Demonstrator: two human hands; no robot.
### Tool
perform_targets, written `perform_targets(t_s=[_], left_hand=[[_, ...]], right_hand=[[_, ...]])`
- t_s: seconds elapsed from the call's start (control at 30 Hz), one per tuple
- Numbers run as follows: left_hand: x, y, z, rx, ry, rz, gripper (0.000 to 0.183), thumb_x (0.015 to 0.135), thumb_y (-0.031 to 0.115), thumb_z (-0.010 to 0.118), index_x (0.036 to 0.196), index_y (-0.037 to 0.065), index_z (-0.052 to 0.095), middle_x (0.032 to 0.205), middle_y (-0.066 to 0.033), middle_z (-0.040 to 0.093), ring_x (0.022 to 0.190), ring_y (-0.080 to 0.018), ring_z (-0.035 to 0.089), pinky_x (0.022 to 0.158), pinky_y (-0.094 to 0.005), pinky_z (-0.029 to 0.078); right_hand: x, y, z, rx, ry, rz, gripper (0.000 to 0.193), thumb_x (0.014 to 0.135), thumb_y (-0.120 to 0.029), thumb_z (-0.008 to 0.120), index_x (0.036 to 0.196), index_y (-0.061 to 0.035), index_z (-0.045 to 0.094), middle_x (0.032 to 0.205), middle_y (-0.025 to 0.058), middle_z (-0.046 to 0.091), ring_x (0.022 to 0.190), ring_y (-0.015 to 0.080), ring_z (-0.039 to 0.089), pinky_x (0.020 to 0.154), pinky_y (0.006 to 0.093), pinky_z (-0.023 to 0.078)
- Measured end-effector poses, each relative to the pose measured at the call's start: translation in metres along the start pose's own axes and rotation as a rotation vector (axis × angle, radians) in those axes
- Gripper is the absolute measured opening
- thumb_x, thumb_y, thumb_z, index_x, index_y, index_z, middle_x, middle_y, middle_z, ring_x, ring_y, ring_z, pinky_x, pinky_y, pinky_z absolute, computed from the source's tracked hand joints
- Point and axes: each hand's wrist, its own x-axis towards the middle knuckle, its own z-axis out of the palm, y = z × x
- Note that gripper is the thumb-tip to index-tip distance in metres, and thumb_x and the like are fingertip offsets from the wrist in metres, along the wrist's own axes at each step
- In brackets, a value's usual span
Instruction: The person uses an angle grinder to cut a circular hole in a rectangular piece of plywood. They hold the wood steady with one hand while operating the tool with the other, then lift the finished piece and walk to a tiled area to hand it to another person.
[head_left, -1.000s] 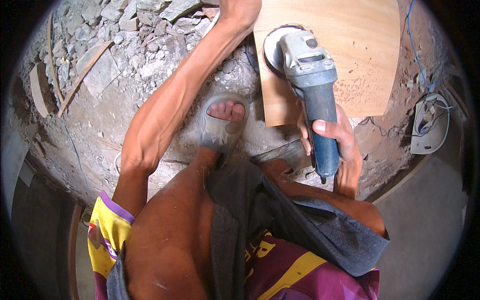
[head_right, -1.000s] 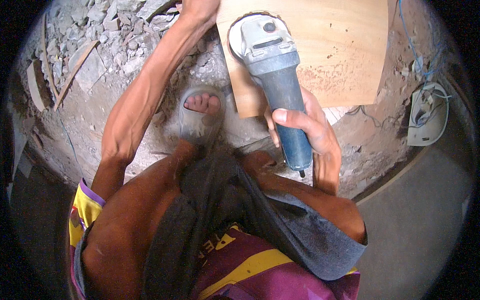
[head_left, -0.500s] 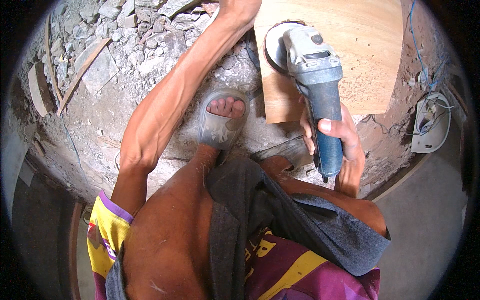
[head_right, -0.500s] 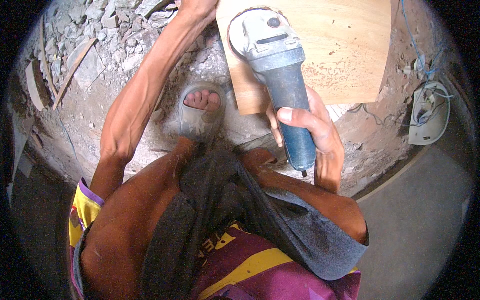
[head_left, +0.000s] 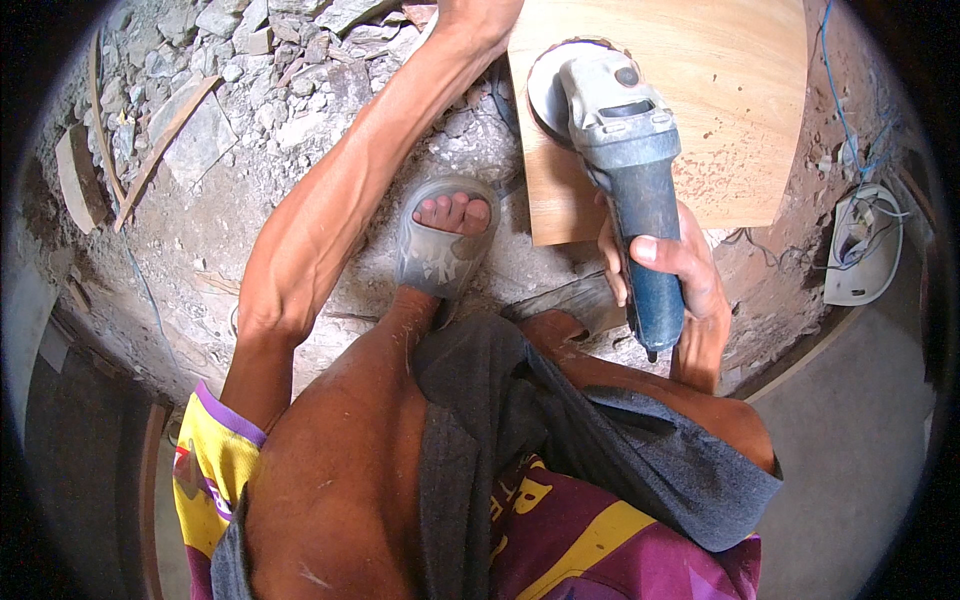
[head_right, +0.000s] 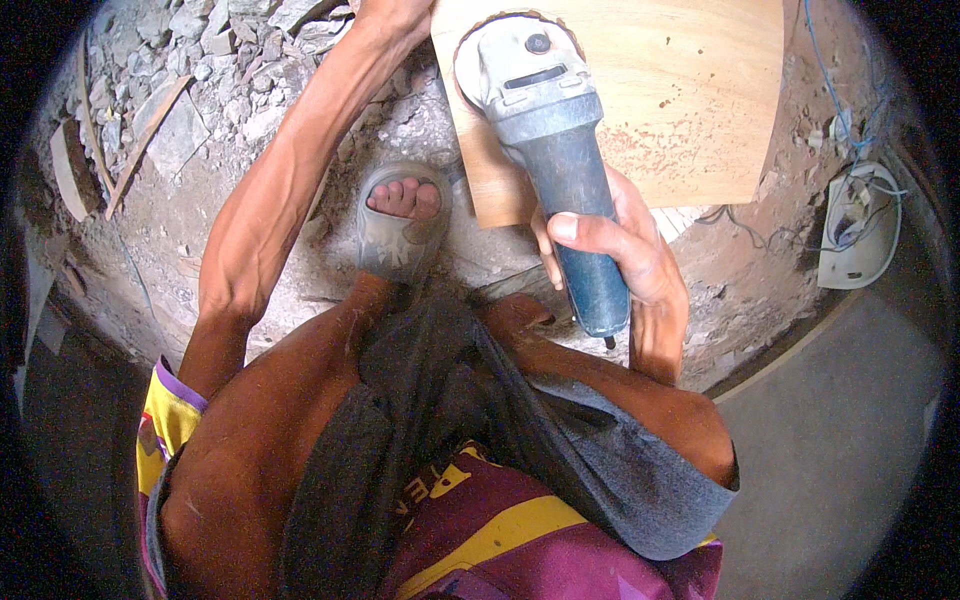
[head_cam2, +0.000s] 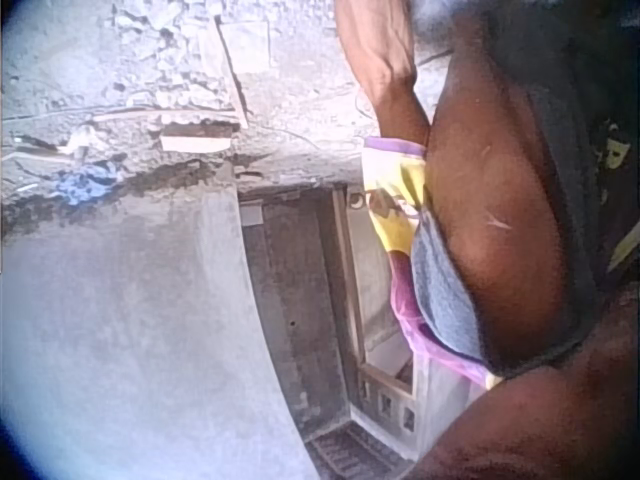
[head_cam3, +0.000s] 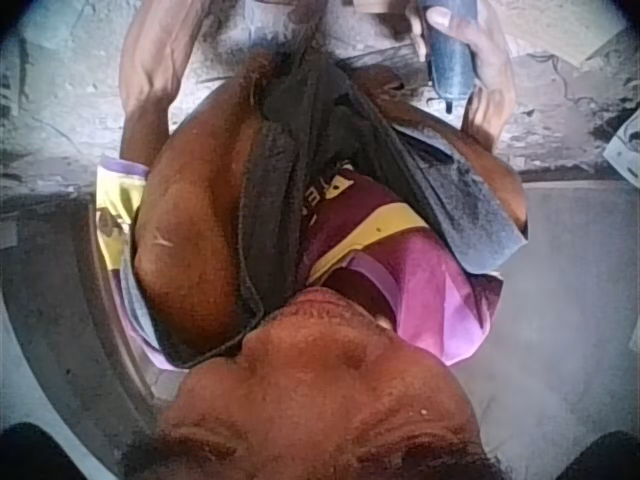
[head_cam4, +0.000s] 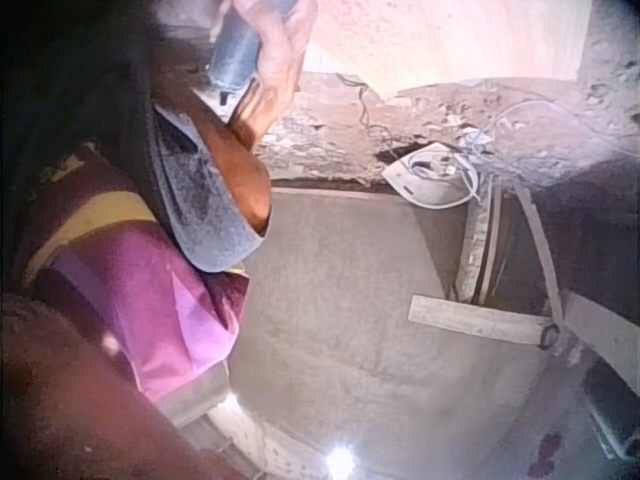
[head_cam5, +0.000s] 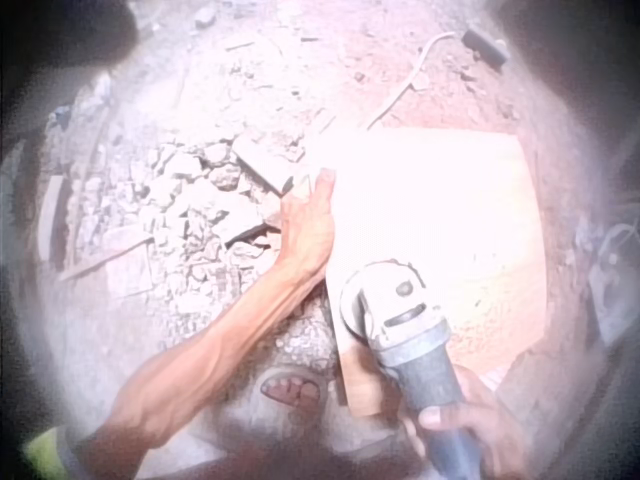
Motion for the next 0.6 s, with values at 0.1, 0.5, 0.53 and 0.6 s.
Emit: perform_targets(t_s=[0.1,0.5,0.53,0.6], left_hand=[[0.0014,-0.0022,0.0015,-0.035,0.009,0.021,0.045,0.113,0.028,0.06,0.131,-0.012,0.069,0.125,-0.0183,0.076,0.109,-0.0238,0.068,0.097,-0.0407,0.054],[0.0026,-0.0032,0.0004,-0.001,0.027,0.014,0.044,0.113,0.026,0.061,0.13,-0.013,0.069,0.12,-0.0184,0.077,0.106,-0.0238,0.07,0.095,-0.0401,0.055],[0.0027,-0.0035,0.0007,-0.005,0.027,0.017,0.043,0.113,0.026,0.061,0.131,-0.012,0.069,0.12,-0.0183,0.077,0.107,-0.0236,0.07,0.096,-0.04,0.055],[0.0027,-0.0036,0.0027,-0.006,0.02,0.023,0.043,0.113,0.026,0.061,0.131,-0.012,0.069,0.121,-0.0181,0.077,0.107,-0.0235,0.069,0.096,-0.04,0.055]], right_hand=[[0.0003,-0.0023,0.001,-0.004,-0.001,0.0,0.082,0.076,-0.041,0.084,0.134,0.0092,0.055,0.077,0.0141,0.064,0.052,0.0189,0.062,0.048,0.029,0.053],[0.0009,-0.005,0.0034,-0.013,-0.013,0.0,0.081,0.077,-0.04,0.084,0.135,0.0082,0.054,0.079,0.0144,0.064,0.053,0.0191,0.062,0.048,0.0298,0.054],[0.0011,-0.0054,0.0038,-0.021,-0.01,-0.001,0.081,0.077,-0.04,0.084,0.135,0.008,0.054,0.079,0.0144,0.064,0.053,0.0191,0.062,0.048,0.0299,0.054],[0.0019,-0.0027,0.0019,-0.043,0.006,0.005,0.081,0.077,-0.04,0.084,0.136,0.0076,0.054,0.079,0.0144,0.064,0.053,0.0192,0.063,0.048,0.0299,0.054]])
